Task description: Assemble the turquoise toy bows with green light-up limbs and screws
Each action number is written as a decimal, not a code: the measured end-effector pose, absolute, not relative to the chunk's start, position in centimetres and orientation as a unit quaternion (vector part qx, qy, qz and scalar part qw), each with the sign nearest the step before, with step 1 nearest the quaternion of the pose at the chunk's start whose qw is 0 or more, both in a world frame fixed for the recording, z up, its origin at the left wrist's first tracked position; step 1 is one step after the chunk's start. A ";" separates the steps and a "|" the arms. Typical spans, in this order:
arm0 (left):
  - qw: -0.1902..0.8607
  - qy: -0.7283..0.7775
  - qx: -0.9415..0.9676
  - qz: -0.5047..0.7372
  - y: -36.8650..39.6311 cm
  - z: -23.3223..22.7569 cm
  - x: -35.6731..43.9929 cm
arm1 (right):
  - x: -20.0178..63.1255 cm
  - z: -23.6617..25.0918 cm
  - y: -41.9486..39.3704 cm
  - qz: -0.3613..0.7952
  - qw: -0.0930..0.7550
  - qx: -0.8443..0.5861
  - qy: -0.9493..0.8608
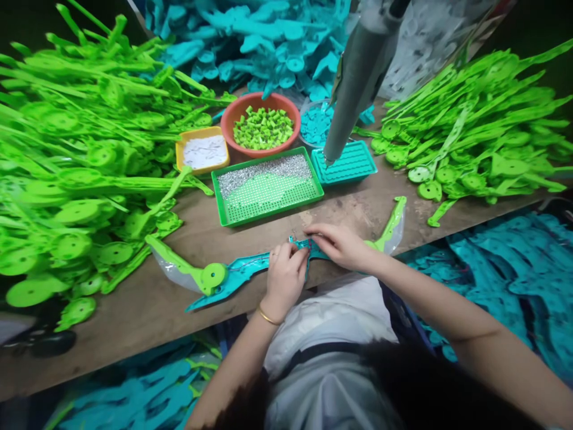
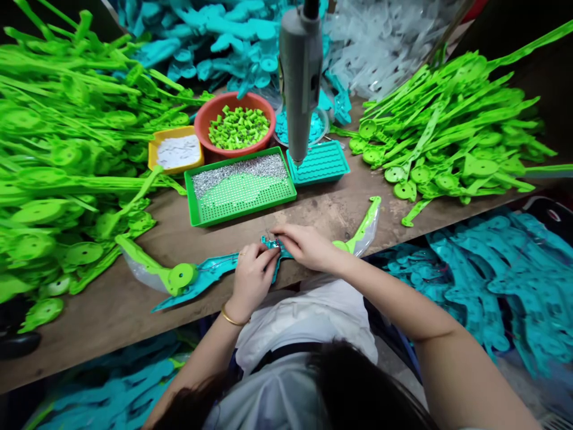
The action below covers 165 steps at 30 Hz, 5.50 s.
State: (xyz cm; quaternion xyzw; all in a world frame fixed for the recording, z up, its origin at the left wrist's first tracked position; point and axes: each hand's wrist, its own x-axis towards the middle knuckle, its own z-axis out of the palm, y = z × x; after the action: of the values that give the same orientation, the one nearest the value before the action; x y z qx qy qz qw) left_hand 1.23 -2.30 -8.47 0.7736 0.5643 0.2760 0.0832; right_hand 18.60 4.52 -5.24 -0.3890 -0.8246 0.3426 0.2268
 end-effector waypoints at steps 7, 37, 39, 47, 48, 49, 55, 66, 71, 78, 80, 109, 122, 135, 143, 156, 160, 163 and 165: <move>0.072 0.567 0.780 0.255 -2.3 -8.6 1.3 | 18.6 -5.3 4.6 0.347 0.160 -0.375 -0.845; 0.110 0.568 0.786 0.218 -2.6 -8.4 1.3 | 18.1 -7.3 4.4 0.261 0.139 -0.461 -0.837; 0.108 0.566 0.786 0.221 -2.6 -8.4 1.3 | 18.0 -7.4 4.3 0.259 0.148 -0.458 -0.837; 0.115 0.564 0.786 0.226 -2.6 -8.6 1.3 | 18.4 -7.6 4.6 0.256 0.135 -0.418 -0.861; 0.111 0.563 0.786 0.228 -2.7 -8.6 1.3 | 18.5 -7.5 4.5 0.238 0.130 -0.419 -0.866; 0.107 0.562 0.787 0.230 -2.7 -8.7 1.3 | 18.6 -7.5 4.4 0.220 0.127 -0.416 -0.873; 0.113 0.562 0.789 0.222 -2.8 -8.8 1.3 | 18.7 -6.7 3.9 0.153 0.086 -0.375 -0.910; 0.082 0.560 0.790 0.235 -2.8 -9.0 1.5 | 17.2 -4.6 3.7 0.110 -0.052 -0.345 -0.931; 0.082 0.566 0.779 0.256 -2.6 -9.1 1.6 | 17.4 -4.9 5.3 0.187 -0.034 -0.395 -0.899; 0.085 0.581 0.763 0.270 -2.5 -9.0 1.6 | 17.2 -5.3 5.8 0.195 -0.056 -0.400 -0.894; 0.090 0.582 0.758 0.282 -2.4 -8.9 1.6 | 17.2 -5.4 5.8 0.205 -0.053 -0.407 -0.889; 0.076 0.560 0.797 0.211 -2.0 -8.8 1.6 | 25.7 -3.8 4.3 0.382 0.142 -0.634 -0.657; 0.062 0.559 0.811 0.163 -1.8 -8.1 1.7 | 22.6 -2.5 5.5 0.224 0.020 -0.503 -0.835; 0.061 0.563 0.815 0.119 -1.6 -7.4 1.9 | 23.8 -2.8 4.0 0.110 -0.031 -0.488 -0.865; 0.077 0.555 0.825 0.075 -1.1 -6.6 1.9 | 24.0 -3.7 1.8 0.088 -0.019 -0.481 -0.872; 0.073 0.557 0.823 0.076 -1.2 -6.5 2.0 | 21.3 -5.3 2.7 0.139 0.112 -0.550 -0.816; 0.085 0.558 0.821 0.079 -1.1 -6.5 1.9 | 21.6 -5.1 2.4 0.182 0.103 -0.564 -0.799; 0.105 0.557 0.819 0.086 -1.1 -6.2 2.0 | 21.9 -5.2 2.2 0.189 0.107 -0.569 -0.793; 0.107 0.565 0.813 0.089 -1.1 -5.8 2.4 | 22.0 -5.3 2.1 0.188 0.107 -0.565 -0.797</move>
State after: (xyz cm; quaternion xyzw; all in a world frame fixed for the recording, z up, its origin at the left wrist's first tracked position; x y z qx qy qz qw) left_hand 2.43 -1.08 -5.81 0.8132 0.5651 0.0885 0.1074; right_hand 22.04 2.12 -5.33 -0.5646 -0.7966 0.1879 0.1068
